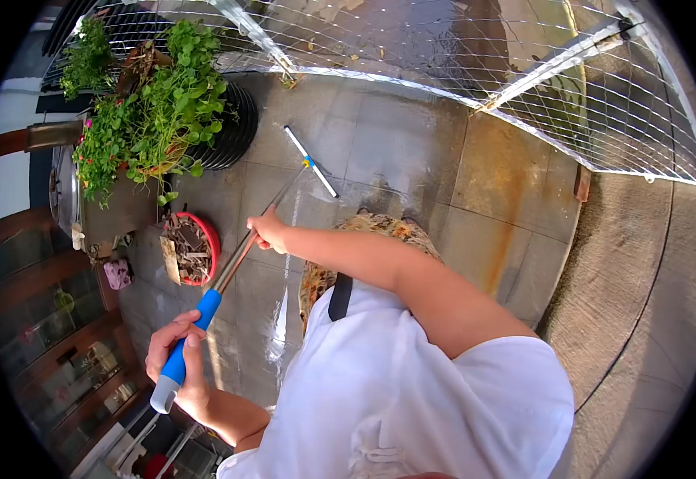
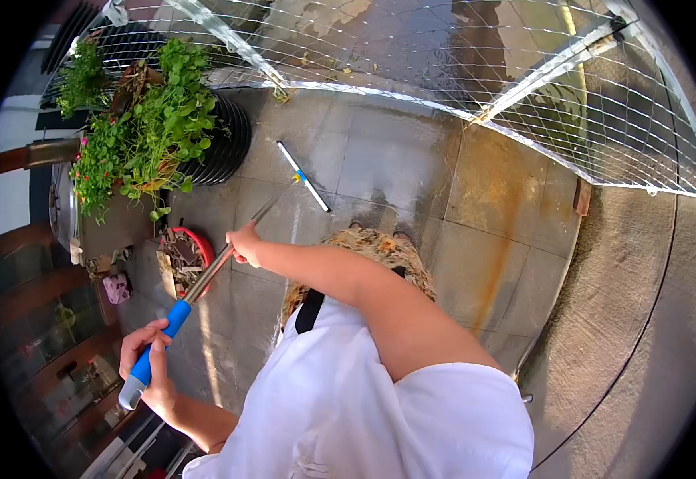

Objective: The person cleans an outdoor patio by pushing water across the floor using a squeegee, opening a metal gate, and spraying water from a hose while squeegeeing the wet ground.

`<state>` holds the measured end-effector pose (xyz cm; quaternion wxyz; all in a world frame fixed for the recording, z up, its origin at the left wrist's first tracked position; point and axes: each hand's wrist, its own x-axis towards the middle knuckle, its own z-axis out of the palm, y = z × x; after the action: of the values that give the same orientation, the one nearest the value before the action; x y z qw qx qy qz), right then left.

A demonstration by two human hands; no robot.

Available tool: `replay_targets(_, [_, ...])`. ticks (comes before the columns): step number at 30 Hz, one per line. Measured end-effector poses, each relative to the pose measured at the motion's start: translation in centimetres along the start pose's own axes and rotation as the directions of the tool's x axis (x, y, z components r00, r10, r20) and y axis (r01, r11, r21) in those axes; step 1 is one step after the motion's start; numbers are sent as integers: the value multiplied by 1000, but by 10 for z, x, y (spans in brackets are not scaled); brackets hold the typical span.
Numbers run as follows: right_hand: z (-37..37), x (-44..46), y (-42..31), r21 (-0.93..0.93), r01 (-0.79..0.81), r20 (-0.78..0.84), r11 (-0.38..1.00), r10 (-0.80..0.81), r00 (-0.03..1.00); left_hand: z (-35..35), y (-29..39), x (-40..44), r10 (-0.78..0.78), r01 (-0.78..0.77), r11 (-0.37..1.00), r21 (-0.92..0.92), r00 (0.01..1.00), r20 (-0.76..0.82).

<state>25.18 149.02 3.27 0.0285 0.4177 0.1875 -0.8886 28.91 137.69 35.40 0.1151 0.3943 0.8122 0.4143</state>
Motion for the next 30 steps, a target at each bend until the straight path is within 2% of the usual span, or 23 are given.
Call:
replay_targets(2, [-5, 7, 24, 46, 7, 131, 999, -13, 991, 8, 11, -13, 65, -65, 997, 31, 998, 14])
replay_targets(5, [-11, -43, 25, 69, 33, 56, 997, -37, 998, 10, 25, -37, 78, -86, 992, -92, 993, -89])
replay_targets(9, [-70, -91, 5, -34, 62, -150, 998, -66, 987, 31, 20, -60, 127, -138, 955, -261, 990, -58])
replay_targets(11, [-125, -86, 1, -99, 32, -233, 995, -55, 971, 58, 5, -72, 53, -45, 942, -331, 999, 13])
replay_targets(12, [-155, -79, 0, -106, 36, -208, 994, -57, 976, 73, -3, -78, -22, 23, 913, -407, 1000, 8])
replay_targets(13, [-171, -85, -8, -132, 42, -273, 990, -77, 959, 88, -10, -86, -100, 90, 872, -481, 995, 5])
replay_targets(15, [-198, -82, -17, -169, 82, -398, 982, -144, 906, 115, -17, -95, -266, 238, 814, -531, 964, 24])
replay_targets(16, [-214, -77, -18, -176, 78, -412, 981, -146, 900, 120, -15, -97, -300, 268, 813, -517, 954, 23])
replay_targets(19, [-212, -81, -9, -304, -90, -422, 948, -49, 905, 116, -13, -113, -371, 322, 813, -485, 929, -6])
replay_targets(23, [-159, -81, 53, -422, -157, -225, 893, 64, 972, 67, 0, -162, -413, 309, 846, -435, 896, -165])
replay_targets(25, [-111, -87, 90, -447, -187, -182, 875, 115, 977, 42, 10, -191, -380, 264, 896, -358, 873, -306])
replay_targets(27, [-67, -95, 124, -533, -154, -112, 832, 111, 987, 24, 18, -216, -394, 304, 914, -268, 820, -415])
replay_targets(29, [-45, -74, 160, -637, -196, 84, 746, 320, 944, 13, 18, -236, -414, 354, 910, -214, 766, -491])
replay_targets(30, [-33, -63, 176, -674, -184, 139, 716, 368, 920, 11, 15, -245, -431, 383, 901, -204, 742, -514])
